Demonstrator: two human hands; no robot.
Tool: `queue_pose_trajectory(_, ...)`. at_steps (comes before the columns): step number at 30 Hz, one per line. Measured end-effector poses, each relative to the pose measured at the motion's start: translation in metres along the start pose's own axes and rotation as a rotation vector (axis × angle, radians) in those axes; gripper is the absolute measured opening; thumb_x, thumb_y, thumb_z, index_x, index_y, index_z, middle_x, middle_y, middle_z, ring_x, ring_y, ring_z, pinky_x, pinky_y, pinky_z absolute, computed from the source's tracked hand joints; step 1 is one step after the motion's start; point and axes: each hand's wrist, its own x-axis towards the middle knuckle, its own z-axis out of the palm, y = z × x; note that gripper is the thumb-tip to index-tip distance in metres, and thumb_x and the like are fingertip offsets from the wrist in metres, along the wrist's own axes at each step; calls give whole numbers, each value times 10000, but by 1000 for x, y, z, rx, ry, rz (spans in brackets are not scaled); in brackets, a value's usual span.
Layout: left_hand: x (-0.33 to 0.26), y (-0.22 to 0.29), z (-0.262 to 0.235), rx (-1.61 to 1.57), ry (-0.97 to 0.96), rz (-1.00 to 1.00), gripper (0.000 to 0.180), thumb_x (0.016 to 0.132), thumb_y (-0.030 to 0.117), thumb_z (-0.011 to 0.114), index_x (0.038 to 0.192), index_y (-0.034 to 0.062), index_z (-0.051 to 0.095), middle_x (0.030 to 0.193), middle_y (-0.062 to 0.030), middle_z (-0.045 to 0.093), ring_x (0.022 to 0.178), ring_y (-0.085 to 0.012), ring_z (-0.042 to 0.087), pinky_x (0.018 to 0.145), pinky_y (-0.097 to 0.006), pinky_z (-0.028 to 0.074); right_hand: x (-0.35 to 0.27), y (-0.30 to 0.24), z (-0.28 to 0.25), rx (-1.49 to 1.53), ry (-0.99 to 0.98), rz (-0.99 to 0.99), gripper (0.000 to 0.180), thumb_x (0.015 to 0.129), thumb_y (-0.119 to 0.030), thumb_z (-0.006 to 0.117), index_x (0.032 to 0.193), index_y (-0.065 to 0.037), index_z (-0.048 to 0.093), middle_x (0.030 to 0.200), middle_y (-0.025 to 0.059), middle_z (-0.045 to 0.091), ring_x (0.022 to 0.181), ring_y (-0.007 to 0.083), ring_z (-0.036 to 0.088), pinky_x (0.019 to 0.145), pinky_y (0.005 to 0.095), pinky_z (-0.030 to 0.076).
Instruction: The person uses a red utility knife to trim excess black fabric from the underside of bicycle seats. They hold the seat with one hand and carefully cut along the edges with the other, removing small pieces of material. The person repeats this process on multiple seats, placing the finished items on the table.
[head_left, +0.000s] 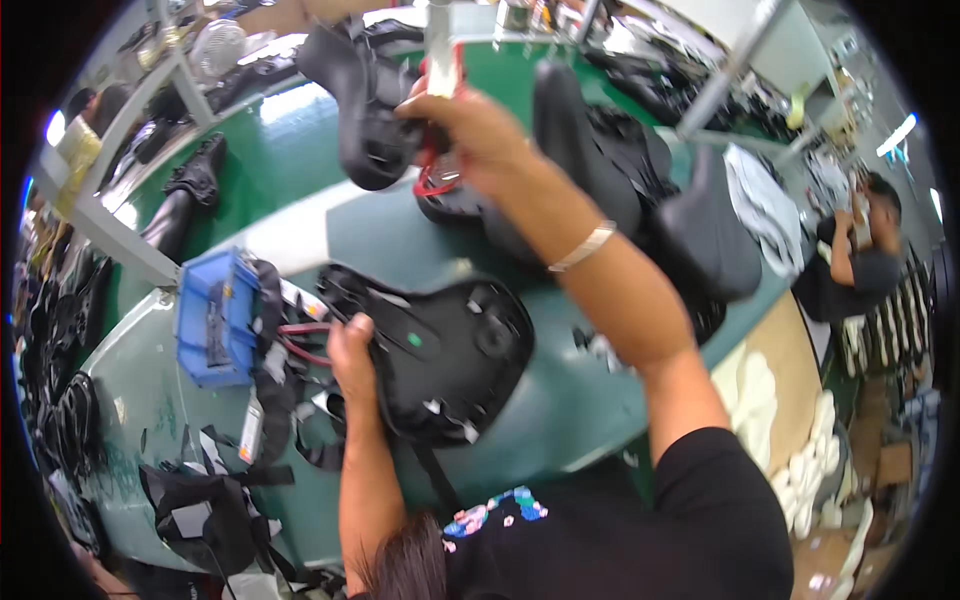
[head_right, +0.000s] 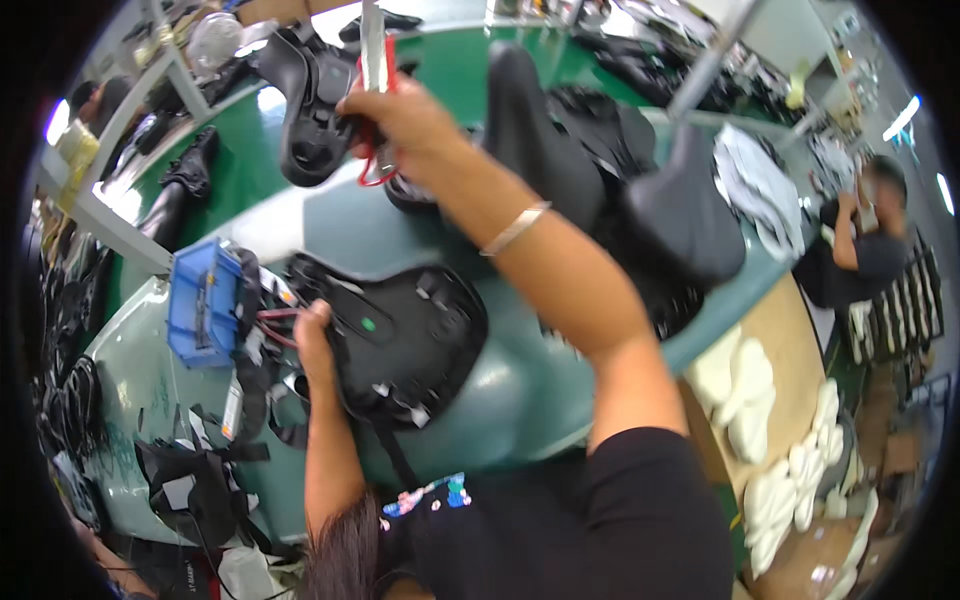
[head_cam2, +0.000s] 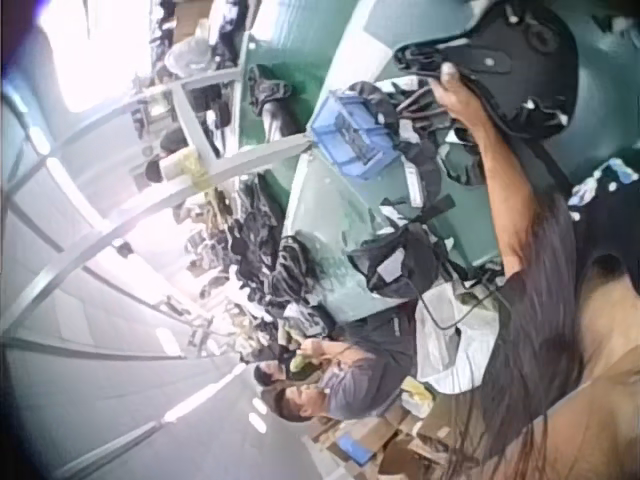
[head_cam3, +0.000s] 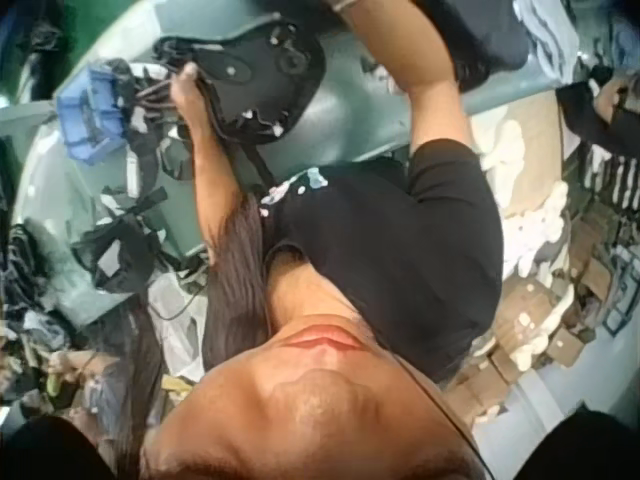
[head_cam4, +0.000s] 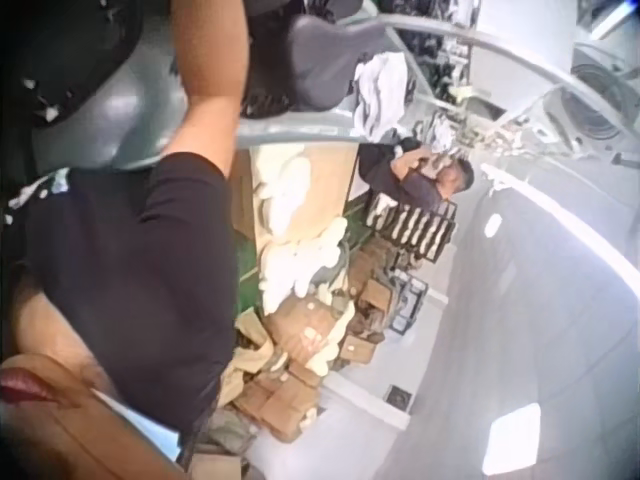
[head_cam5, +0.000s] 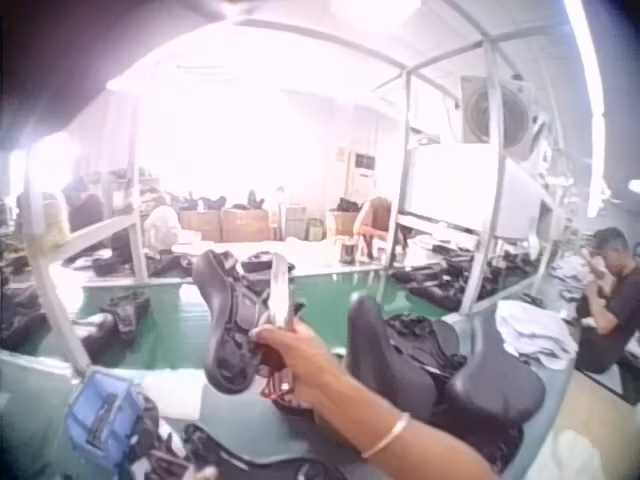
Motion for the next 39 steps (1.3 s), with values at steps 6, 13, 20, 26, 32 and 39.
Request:
queue_pose_trajectory(6, -57, 69, 56, -265, -167, -11, 371, 795, 212, 512, 1078, -26, 515, 946, -61, 571, 869, -134, 534, 801, -275, 427, -277, -122, -132, -820, 196, -105, 207, 745, -157, 691, 886, -75, 564, 795, -52, 496, 739, 54, 450, 674, 216, 369)
queue_pose_trajectory(13, -182, 95, 155, 46, -600, 80, 440, 714, 129, 690, 1072, 1, 467, 963, -63, 556, 840, -125, 534, 745, -281, 449, -565, -134, -171, -840, 683, 447, 241, 656, -181, 724, 782, -56, 562, 764, -17, 532, 704, 83, 482, 654, 233, 389)
queue_pose_trajectory(20, -263, 54, 205, 305, -1111, 94, 553, 793, 312, 731, 1183, -2, 496, 1094, -189, 556, 968, -333, 575, 840, -389, 483, -600, -96, -204, -667, 624, 1030, 224, 727, -186, 688, 835, -22, 580, 710, 2, 598, 593, 71, 526, 534, 226, 428)
queue_pose_trajectory(26, -93, 81, 210, 365, -292, 670, 239, 858, 104, 635, 1060, 18, 540, 1048, -77, 526, 943, -185, 531, 777, -287, 453, -495, -120, -276, -760, 736, 368, 149, 794, -144, 651, 873, -43, 574, 718, 18, 608, 550, 62, 516, 483, 207, 417)
queue_pose_trajectory(32, 122, 57, 167, 726, 316, 259, 691, 789, 436, 691, 1273, 9, 446, 1264, -236, 429, 1200, -357, 397, 982, -462, 367, -299, -135, -418, -1094, 944, 145, 472, 742, -434, 743, 973, -54, 583, 770, 1, 543, 665, 99, 544, 474, 279, 482)
queue_pose_trajectory(39, 188, -3, 129, 315, -109, -241, 768, 803, 327, 729, 1390, -1, 358, 1302, -194, 508, 1155, -251, 538, 958, -321, 430, -219, -59, -528, -395, 884, 181, 371, 739, -133, 754, 1023, -7, 551, 805, 45, 623, 673, 145, 608, 591, 300, 488)
